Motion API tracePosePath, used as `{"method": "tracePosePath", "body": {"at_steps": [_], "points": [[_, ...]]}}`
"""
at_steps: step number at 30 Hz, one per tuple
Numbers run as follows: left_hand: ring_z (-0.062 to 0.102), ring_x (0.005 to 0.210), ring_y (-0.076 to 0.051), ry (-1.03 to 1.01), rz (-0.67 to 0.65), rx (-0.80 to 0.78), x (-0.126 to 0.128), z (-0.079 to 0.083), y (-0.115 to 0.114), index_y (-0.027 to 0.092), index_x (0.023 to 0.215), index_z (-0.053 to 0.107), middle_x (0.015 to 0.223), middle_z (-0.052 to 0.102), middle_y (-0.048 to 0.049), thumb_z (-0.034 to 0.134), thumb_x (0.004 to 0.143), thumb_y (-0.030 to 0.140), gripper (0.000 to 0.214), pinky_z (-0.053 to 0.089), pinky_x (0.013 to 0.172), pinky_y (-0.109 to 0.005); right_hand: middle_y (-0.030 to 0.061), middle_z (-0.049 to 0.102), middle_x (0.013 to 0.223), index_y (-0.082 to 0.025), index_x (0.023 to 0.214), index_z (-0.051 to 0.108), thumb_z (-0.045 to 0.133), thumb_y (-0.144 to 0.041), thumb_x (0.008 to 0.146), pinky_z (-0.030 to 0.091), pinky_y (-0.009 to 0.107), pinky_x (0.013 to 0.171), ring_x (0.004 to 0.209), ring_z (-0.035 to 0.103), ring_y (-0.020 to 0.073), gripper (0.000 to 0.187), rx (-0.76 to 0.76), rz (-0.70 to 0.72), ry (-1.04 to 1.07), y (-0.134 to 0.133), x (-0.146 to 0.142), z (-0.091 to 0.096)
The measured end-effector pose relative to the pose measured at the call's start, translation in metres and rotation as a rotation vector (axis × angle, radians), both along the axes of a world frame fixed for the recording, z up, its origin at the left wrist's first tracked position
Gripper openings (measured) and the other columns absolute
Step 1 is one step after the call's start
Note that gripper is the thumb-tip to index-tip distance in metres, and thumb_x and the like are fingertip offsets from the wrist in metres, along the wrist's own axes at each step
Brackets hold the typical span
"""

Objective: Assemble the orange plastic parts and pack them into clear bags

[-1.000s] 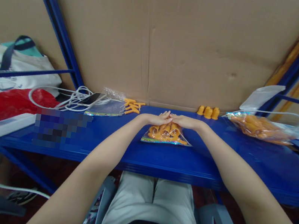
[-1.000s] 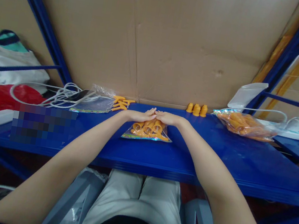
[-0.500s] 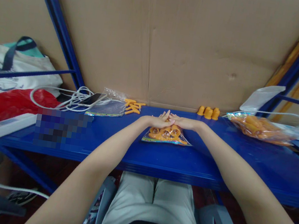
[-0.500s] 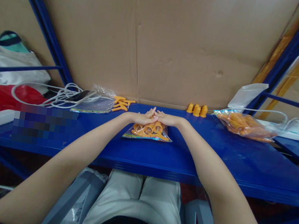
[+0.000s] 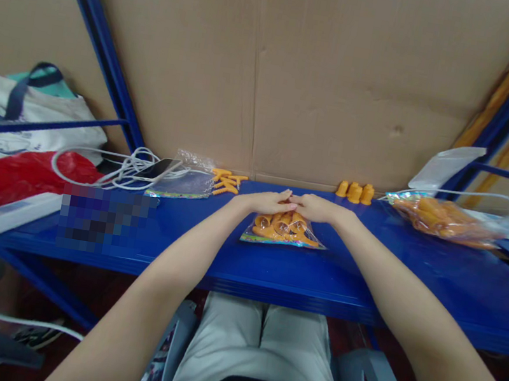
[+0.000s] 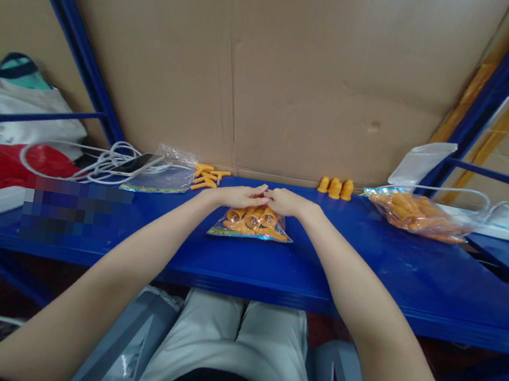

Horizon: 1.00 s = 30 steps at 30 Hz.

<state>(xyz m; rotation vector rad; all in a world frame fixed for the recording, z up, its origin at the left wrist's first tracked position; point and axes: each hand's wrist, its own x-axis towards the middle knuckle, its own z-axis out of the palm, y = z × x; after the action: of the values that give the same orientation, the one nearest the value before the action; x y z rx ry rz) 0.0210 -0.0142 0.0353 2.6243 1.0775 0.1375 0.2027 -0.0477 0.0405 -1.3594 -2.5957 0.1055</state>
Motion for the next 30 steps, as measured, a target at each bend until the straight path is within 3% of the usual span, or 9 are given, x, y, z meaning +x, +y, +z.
{"method": "tracePosePath", "body": {"at_steps": [4,9,13,19,24,27,30], "points": [[0.022,0.147,-0.025,0.018,-0.036,-0.013,0.001,0.003,-0.002,0.016,0.151,0.033,0.158,0.025,-0.0096,0.036,0.091,0.058,0.073,0.018,0.119,-0.036,0.0066,0.072,0.114,-0.022,0.113,0.073,0.045,-0.018,0.09,0.049,0.029,0.086,0.097,0.069,0.0208,0.036,-0.049,-0.011,-0.081,-0.011,-0.004,0.009],[0.005,0.149,-0.024,0.084,0.015,-0.087,0.005,-0.002,-0.003,0.016,0.155,0.017,0.161,0.006,-0.0079,0.032,0.09,0.062,0.081,0.014,0.12,-0.037,0.0055,0.075,0.105,-0.021,0.1,0.078,0.047,-0.023,0.089,0.049,0.028,0.081,0.092,0.069,0.0211,0.033,-0.075,-0.05,-0.071,-0.01,-0.003,0.009],[0.002,0.148,-0.024,0.1,0.021,-0.106,0.006,-0.007,0.0,0.017,0.156,0.012,0.161,0.0,-0.0077,0.029,0.09,0.064,0.083,0.012,0.12,-0.038,0.0049,0.076,0.092,-0.019,0.097,0.078,0.048,-0.025,0.088,0.048,0.028,0.076,0.083,0.068,0.0205,0.033,-0.092,-0.06,-0.039,-0.006,-0.002,0.008],[0.001,0.148,-0.025,0.115,0.033,-0.11,0.007,-0.002,-0.005,0.014,0.156,0.012,0.16,-0.002,-0.0096,0.025,0.09,0.067,0.085,0.012,0.12,-0.039,-0.0004,0.074,0.083,-0.019,0.093,0.079,0.053,-0.027,0.085,0.048,0.026,0.072,0.076,0.064,0.016,0.028,-0.16,-0.053,0.164,-0.002,0.006,0.007],[0.007,0.148,-0.025,0.11,0.055,-0.112,0.004,0.003,-0.009,0.019,0.154,0.023,0.16,0.009,-0.0077,0.031,0.09,0.065,0.079,0.015,0.12,-0.04,0.0018,0.065,0.064,-0.012,0.079,0.076,0.054,-0.031,0.087,0.046,0.024,0.058,0.058,0.055,0.0118,0.03,-0.216,-0.207,0.355,0.004,0.016,0.005],[0.016,0.147,-0.025,0.106,0.043,-0.097,-0.001,0.002,-0.005,0.02,0.153,0.024,0.158,0.015,-0.0083,0.036,0.089,0.064,0.078,0.018,0.119,-0.041,0.0056,0.069,0.073,-0.012,0.076,0.075,0.056,-0.027,0.086,0.049,0.023,0.059,0.063,0.059,0.0123,0.026,-0.215,-0.28,0.462,0.007,0.02,0.004],[0.023,0.146,-0.024,0.099,0.046,-0.1,-0.004,-0.001,-0.002,0.021,0.154,0.02,0.157,0.018,-0.0088,0.039,0.089,0.062,0.08,0.02,0.118,-0.039,0.0081,0.072,0.084,-0.012,0.075,0.075,0.056,-0.028,0.085,0.051,0.023,0.063,0.072,0.062,0.0141,0.026,-0.174,-0.259,0.489,0.01,0.023,0.004]]}}
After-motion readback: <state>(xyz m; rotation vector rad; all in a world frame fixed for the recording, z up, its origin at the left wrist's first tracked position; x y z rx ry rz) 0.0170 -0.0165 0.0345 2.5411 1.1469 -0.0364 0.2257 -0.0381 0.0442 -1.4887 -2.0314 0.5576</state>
